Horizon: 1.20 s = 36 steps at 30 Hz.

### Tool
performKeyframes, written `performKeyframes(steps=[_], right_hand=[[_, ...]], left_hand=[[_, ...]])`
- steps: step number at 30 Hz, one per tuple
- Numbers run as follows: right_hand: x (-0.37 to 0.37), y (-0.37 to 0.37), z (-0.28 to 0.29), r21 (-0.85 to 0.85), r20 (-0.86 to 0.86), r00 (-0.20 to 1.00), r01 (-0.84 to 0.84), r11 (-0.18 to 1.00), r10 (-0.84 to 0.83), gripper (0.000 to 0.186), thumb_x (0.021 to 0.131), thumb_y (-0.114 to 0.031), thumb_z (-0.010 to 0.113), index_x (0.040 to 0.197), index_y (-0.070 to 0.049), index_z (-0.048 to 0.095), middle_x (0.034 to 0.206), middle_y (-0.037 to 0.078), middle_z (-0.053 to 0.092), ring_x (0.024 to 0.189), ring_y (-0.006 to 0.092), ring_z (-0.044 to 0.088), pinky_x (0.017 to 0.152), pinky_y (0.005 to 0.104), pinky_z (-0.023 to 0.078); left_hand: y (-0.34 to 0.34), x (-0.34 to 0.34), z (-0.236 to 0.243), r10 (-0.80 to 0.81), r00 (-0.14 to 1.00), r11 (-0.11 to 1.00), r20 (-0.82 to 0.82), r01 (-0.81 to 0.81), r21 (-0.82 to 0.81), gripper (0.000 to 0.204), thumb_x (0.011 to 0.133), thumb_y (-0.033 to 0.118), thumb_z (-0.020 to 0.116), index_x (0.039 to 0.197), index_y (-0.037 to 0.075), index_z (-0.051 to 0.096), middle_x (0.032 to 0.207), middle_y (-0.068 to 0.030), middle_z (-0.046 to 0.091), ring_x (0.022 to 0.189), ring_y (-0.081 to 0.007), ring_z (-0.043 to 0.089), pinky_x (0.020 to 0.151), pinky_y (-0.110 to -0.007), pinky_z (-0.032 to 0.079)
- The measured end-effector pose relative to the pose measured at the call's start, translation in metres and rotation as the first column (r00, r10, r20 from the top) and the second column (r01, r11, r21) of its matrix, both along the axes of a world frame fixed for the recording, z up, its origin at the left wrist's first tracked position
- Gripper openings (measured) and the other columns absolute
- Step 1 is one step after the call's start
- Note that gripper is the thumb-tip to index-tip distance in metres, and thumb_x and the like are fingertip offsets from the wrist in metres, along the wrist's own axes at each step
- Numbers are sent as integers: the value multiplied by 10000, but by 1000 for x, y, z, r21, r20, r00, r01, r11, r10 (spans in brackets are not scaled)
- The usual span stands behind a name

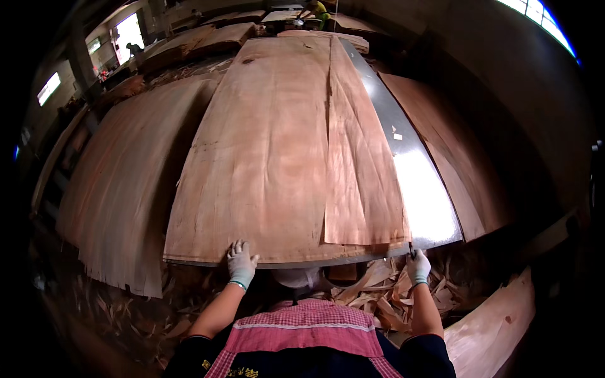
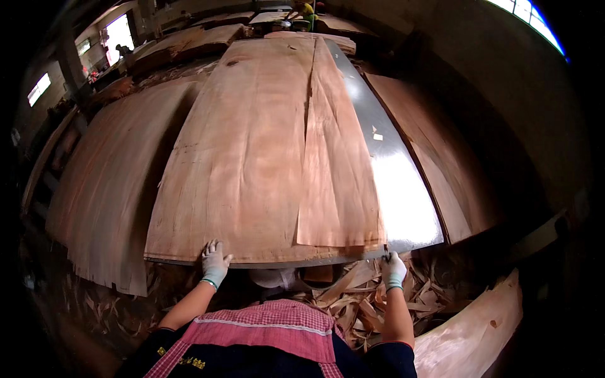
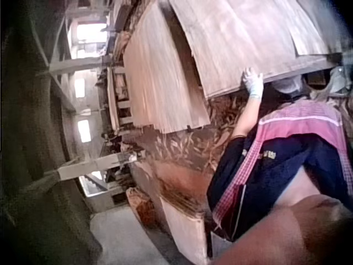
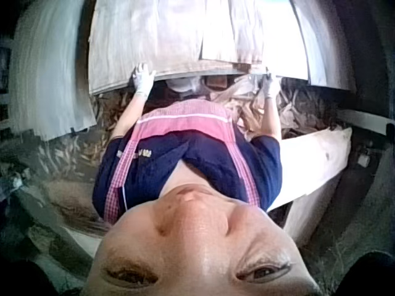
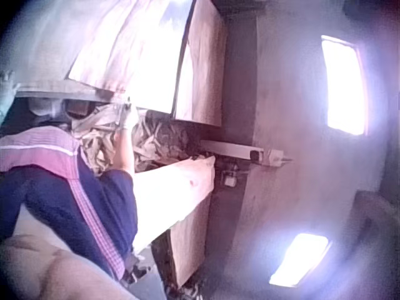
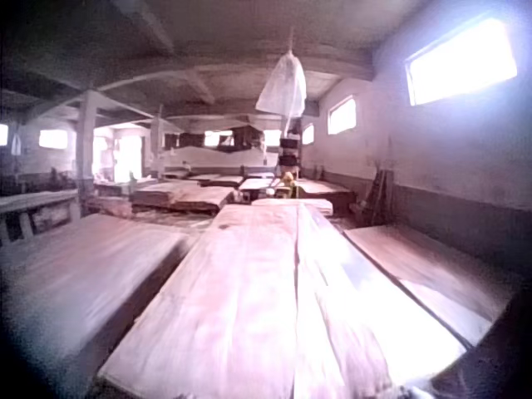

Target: The person prepares thin sheets of wood veneer by handling, positioning, and trimming them on a large wooden stack. The person uses a small hand tool to cut and shape the veneer sheets, moving them aside or overlapping them as they work.

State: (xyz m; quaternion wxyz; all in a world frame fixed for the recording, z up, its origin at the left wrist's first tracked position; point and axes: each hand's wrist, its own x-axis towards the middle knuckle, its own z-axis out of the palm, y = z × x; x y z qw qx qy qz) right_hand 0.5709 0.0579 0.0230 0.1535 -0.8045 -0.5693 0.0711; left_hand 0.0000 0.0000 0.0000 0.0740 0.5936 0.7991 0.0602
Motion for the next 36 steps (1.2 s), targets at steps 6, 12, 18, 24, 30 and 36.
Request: performKeyframes(steps=[6, 12, 18, 24, 30, 36], right_hand=[[133, -107, -10, -20, 184, 975, 133, 991, -127, 197, 851, -262, 634, 973, -129, 553, 857, 207, 626, 820, 428, 604, 689, 517, 483], [189, -133, 9, 11, 149, 982, 115, 993, -115, 203, 783, -96, 654, 975, -97, 588, 872, 200, 607, 847, 428, 589, 714, 495, 489], [0, -38, 34, 131, -581, 781, -187, 973, 229, 328, 817, -98, 555, 1135, -45, 616, 1064, 138, 669, 944, 266, 650, 832, 350, 516], [-193, 4, 70, 213, -802, 362, -571, 793, 475, 363, 925, -347, 630, 1059, -12, 593, 859, 103, 632, 787, 157, 559, 755, 319, 476], [-99, 46, 8, 174, -923, 274, -325, 929, 269, 247, 953, -211, 569, 1065, -2, 640, 911, 72, 667, 803, 164, 602, 708, 285, 488], [77, 53, -52, -84, -964, 169, 536, 840, -204, 157, 889, -203, 614, 800, -79, 579, 615, 24, 543, 445, 143, 458, 411, 299, 369]], left_hand=[[5, 22, -7, 53, 998, 998, -29, -52, 36, 629, 823, 360, 677, 1341, 76, 459, 1478, -111, 384, 1390, -303, 305, 1118, -486, 278], [13, 22, -1, 65, 995, 994, -76, -71, -78, 627, 845, 356, 662, 1359, 74, 442, 1500, -111, 358, 1400, -310, 293, 1115, -479, 284], [53, 87, 25, -50, 998, 997, -38, 48, -55, 620, 881, 356, 628, 1354, 5, 435, 1457, -209, 385, 1352, -339, 367, 1117, -462, 293], [115, 222, 94, 239, -178, 941, 955, 284, -182, 448, 976, 396, 522, 1234, 30, 516, 1000, -104, 643, 893, -201, 640, 780, -362, 527], [136, 123, 83, 237, 27, 969, 971, -82, -234, 206, 966, 302, 560, 913, 105, 583, 632, 43, 460, 423, -94, 390, 419, -304, 362], [24, 5, 21, -10, 586, 952, 810, -242, 187, 191, 909, 175, 594, 772, 69, 516, 557, 23, 421, 441, -105, 401, 398, -309, 340]])
